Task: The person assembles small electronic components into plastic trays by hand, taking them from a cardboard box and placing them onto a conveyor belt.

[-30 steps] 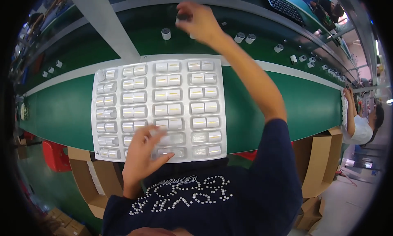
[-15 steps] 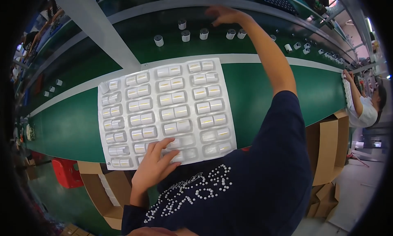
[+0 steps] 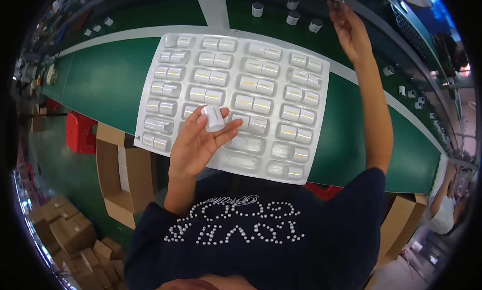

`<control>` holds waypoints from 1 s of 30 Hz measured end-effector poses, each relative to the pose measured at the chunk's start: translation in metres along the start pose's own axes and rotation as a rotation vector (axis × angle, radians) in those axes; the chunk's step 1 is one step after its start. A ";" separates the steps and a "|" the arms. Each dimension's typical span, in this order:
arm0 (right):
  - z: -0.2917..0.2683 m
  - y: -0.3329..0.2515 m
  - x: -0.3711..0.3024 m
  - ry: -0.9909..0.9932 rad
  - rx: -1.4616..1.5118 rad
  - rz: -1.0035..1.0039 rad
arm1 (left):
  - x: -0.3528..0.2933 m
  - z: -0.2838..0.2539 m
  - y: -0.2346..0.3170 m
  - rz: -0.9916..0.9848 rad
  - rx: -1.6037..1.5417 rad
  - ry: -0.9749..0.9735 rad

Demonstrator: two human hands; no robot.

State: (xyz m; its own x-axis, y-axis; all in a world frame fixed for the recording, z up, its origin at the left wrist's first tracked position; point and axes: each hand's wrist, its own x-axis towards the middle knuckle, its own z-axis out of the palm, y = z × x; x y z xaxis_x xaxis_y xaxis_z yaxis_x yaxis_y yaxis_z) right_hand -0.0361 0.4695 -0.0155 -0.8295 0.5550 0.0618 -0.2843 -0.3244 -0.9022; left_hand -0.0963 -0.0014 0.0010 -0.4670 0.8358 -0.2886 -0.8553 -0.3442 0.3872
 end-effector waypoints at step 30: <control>0.202 0.000 -0.197 -0.444 -0.666 -0.367 | 0.001 0.011 -0.051 0.127 -0.070 -0.019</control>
State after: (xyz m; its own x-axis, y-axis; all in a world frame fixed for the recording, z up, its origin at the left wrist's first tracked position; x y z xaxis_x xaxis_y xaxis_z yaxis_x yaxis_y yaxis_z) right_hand 0.0299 0.2058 0.0588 -0.8904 0.1425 0.4324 -0.3455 0.4070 -0.8456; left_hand -0.0505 0.0223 -0.0096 -0.5689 0.7914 -0.2238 -0.8033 -0.4762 0.3578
